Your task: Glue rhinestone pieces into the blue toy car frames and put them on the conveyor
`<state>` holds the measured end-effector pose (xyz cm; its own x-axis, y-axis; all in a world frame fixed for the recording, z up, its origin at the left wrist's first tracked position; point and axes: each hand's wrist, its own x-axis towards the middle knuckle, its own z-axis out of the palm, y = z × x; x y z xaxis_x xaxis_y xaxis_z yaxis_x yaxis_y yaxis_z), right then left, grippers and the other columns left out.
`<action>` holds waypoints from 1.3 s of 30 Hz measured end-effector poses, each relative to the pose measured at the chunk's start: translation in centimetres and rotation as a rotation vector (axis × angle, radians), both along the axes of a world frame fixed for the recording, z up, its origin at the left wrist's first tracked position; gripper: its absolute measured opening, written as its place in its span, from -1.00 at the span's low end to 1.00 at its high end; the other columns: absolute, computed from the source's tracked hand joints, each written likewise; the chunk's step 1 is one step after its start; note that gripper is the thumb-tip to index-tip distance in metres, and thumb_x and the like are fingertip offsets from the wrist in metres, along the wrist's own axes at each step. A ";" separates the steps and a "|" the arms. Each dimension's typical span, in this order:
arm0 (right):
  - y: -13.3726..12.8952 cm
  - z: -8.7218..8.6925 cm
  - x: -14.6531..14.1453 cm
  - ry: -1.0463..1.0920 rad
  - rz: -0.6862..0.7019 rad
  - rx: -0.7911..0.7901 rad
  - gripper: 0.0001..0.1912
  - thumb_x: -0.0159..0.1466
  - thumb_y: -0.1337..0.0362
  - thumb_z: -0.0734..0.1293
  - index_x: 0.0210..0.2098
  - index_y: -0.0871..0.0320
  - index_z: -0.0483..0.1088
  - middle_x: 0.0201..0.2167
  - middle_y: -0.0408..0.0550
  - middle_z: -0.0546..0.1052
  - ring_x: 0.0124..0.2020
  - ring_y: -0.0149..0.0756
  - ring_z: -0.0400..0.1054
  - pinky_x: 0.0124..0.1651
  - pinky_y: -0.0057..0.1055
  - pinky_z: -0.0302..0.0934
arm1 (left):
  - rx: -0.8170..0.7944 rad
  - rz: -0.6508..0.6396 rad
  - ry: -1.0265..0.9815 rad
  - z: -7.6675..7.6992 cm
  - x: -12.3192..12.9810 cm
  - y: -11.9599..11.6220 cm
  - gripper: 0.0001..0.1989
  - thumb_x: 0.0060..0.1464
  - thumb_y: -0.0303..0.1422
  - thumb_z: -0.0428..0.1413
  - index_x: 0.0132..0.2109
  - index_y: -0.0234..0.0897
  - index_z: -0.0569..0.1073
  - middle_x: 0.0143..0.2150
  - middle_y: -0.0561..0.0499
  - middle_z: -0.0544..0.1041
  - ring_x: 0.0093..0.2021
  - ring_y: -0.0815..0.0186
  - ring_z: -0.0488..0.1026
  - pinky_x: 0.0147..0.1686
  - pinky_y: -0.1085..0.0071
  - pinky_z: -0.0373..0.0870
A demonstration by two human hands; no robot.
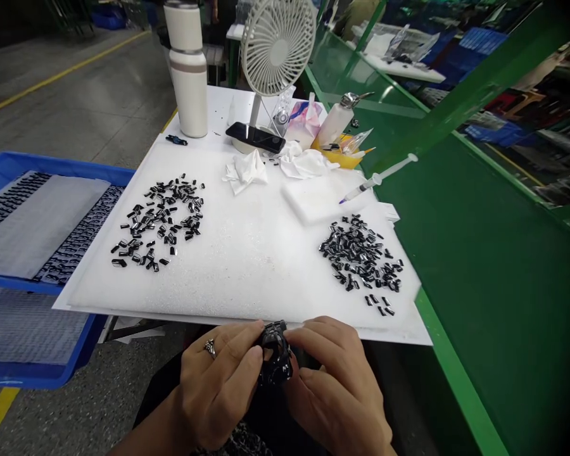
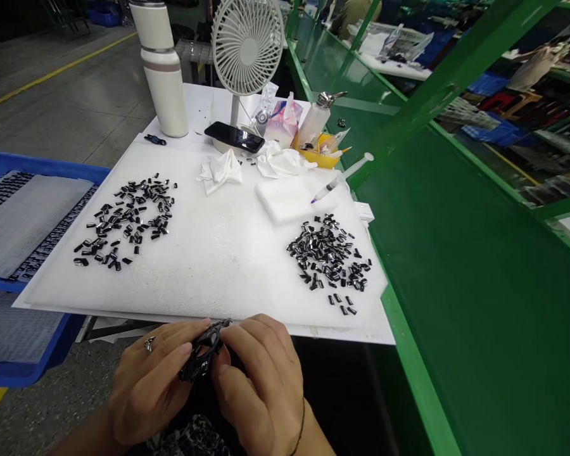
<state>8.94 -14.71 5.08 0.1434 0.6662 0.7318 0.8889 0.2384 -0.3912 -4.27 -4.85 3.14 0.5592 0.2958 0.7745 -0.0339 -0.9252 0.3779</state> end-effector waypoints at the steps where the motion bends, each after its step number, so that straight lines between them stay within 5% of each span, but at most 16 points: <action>1: 0.1 0.1 -0.1 -0.002 -0.007 0.028 -0.72 0.08 0.67 0.31 -0.45 0.20 0.22 -0.29 0.04 0.48 -0.24 -0.26 0.35 -0.26 -0.20 0.32 | -0.007 0.009 0.004 0.1 0.1 -0.1 -0.83 0.15 -0.62 0.06 -0.11 -0.41 0.30 -0.22 -0.28 0.56 -0.11 0.20 0.55 -0.19 0.31 0.59; 10: 0.3 0.4 -0.2 -0.014 0.023 -0.008 -0.70 0.09 0.71 0.33 -0.53 0.27 0.21 -0.27 0.06 0.45 -0.21 -0.28 0.29 -0.24 -0.23 0.26 | -0.024 0.032 -0.033 -0.1 0.2 -0.3 -0.80 0.10 -0.63 0.13 -0.12 -0.45 0.32 -0.23 -0.29 0.57 -0.15 0.17 0.56 -0.22 0.31 0.60; 18: 0.1 0.1 0.3 -0.003 0.073 -0.086 -0.81 0.16 0.63 0.31 -0.30 0.29 0.32 -0.22 0.07 0.43 -0.20 -0.26 0.29 -0.23 -0.22 0.25 | -0.026 -0.014 -0.015 -0.9 -0.5 -0.1 -0.77 0.14 -0.64 0.07 -0.05 -0.48 0.32 -0.11 -0.35 0.51 -0.03 0.16 0.49 -0.16 0.23 0.57; 26: -0.1 -0.1 0.7 0.017 0.064 -0.106 -0.73 0.16 0.63 0.30 -0.18 0.26 0.32 -0.26 0.08 0.45 -0.21 -0.25 0.30 -0.26 -0.26 0.27 | 0.034 0.014 -0.008 0.2 0.0 0.5 -0.82 0.08 -0.68 0.09 -0.13 -0.53 0.37 -0.18 -0.34 0.52 -0.12 0.16 0.52 -0.21 0.27 0.56; 39: 0.4 -0.5 -0.5 0.332 0.049 0.030 -0.62 0.11 0.71 0.24 -0.19 0.19 0.26 -0.35 -0.02 0.42 -0.35 -0.34 0.33 -0.39 -0.33 0.33 | 0.041 0.004 -0.002 0.6 0.0 0.5 -0.73 0.08 -0.66 0.07 -0.04 -0.62 0.42 -0.09 -0.34 0.50 -0.07 0.10 0.48 -0.18 0.24 0.54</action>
<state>8.48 -14.30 4.60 0.3450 0.6573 0.6700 0.7015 0.2938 -0.6493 -4.22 -4.40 3.76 0.5563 0.2662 0.7872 -0.0307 -0.9401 0.3396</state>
